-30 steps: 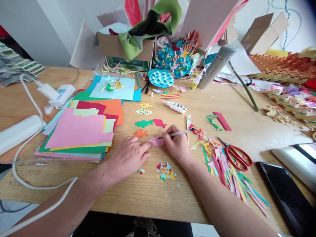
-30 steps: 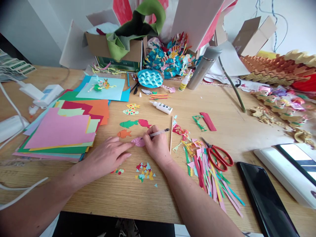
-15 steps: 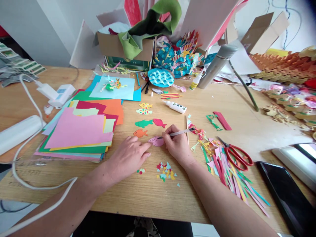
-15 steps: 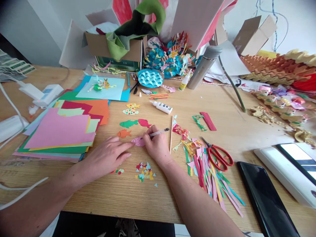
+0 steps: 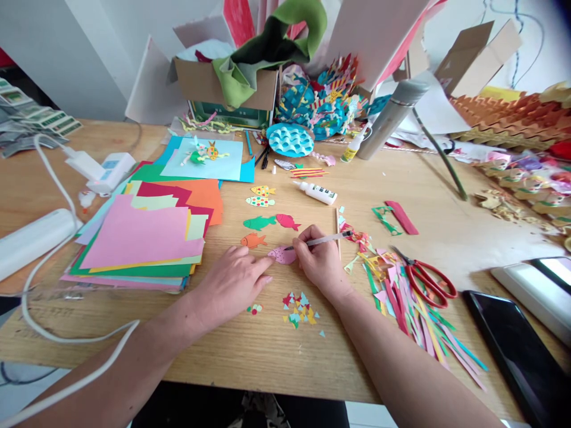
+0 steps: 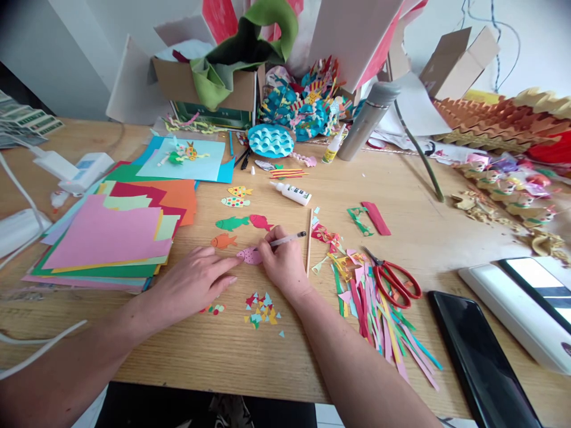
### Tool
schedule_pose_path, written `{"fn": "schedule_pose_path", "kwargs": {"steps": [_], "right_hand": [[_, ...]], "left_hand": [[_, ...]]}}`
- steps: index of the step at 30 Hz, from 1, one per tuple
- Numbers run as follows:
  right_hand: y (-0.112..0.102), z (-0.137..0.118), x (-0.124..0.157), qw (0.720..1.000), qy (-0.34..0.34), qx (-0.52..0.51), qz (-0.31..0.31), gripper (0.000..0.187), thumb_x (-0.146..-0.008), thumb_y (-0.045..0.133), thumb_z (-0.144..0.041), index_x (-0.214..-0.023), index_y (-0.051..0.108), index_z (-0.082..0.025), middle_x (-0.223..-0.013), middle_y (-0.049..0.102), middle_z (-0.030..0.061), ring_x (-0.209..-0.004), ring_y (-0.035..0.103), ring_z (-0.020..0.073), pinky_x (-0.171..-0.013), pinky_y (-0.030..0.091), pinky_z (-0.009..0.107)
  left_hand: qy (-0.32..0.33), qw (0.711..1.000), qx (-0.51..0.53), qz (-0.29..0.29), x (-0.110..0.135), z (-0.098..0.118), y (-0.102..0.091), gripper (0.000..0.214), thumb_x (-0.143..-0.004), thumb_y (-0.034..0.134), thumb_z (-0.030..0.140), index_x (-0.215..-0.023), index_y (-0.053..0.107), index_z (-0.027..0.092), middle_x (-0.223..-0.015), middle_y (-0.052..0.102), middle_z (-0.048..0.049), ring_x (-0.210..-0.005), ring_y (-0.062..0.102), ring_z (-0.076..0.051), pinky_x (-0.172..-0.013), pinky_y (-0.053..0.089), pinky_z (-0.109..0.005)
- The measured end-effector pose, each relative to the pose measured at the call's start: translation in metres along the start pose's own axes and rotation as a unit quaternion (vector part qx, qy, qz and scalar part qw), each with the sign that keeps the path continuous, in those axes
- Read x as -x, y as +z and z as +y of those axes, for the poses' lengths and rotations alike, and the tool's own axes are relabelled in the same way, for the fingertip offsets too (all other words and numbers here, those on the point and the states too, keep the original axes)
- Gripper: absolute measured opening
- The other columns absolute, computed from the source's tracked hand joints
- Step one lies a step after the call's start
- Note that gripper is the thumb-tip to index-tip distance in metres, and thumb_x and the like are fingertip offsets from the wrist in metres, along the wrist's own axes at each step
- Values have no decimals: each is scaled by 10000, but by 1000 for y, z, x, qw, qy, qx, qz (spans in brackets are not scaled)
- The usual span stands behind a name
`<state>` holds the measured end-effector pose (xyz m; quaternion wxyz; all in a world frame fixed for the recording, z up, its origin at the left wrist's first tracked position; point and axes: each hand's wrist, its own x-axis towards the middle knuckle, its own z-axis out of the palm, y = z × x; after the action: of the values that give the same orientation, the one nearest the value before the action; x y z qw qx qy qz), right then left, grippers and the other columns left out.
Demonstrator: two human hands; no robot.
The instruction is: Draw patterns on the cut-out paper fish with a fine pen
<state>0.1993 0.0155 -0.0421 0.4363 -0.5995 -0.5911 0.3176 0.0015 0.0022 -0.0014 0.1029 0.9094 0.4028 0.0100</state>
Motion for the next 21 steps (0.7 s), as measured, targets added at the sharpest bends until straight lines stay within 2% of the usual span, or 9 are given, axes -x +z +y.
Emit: {"fn": "schedule_pose_path", "kwargs": {"steps": [5, 21], "right_hand": [[-3, -5, 2, 1000, 5, -3, 12, 128, -779, 514, -234, -666, 453, -240, -509, 483, -51, -450, 438, 124, -450, 308, 238], [-3, -4, 2, 1000, 7, 0, -2, 127, -758, 515, -228, -650, 450, -238, -505, 470, -54, -452, 427, 123, -451, 302, 239]], "left_hand": [[7, 1000, -9, 14, 1, -1, 2, 307, -959, 580, 268, -1254, 623, 193, -942, 702, -64, -954, 600, -252, -846, 467, -393], [6, 1000, -1, 13, 1, -1, 2, 243, -957, 581, 262, -1173, 662, 183, -945, 701, -70, -967, 601, -259, -858, 465, -398]]}}
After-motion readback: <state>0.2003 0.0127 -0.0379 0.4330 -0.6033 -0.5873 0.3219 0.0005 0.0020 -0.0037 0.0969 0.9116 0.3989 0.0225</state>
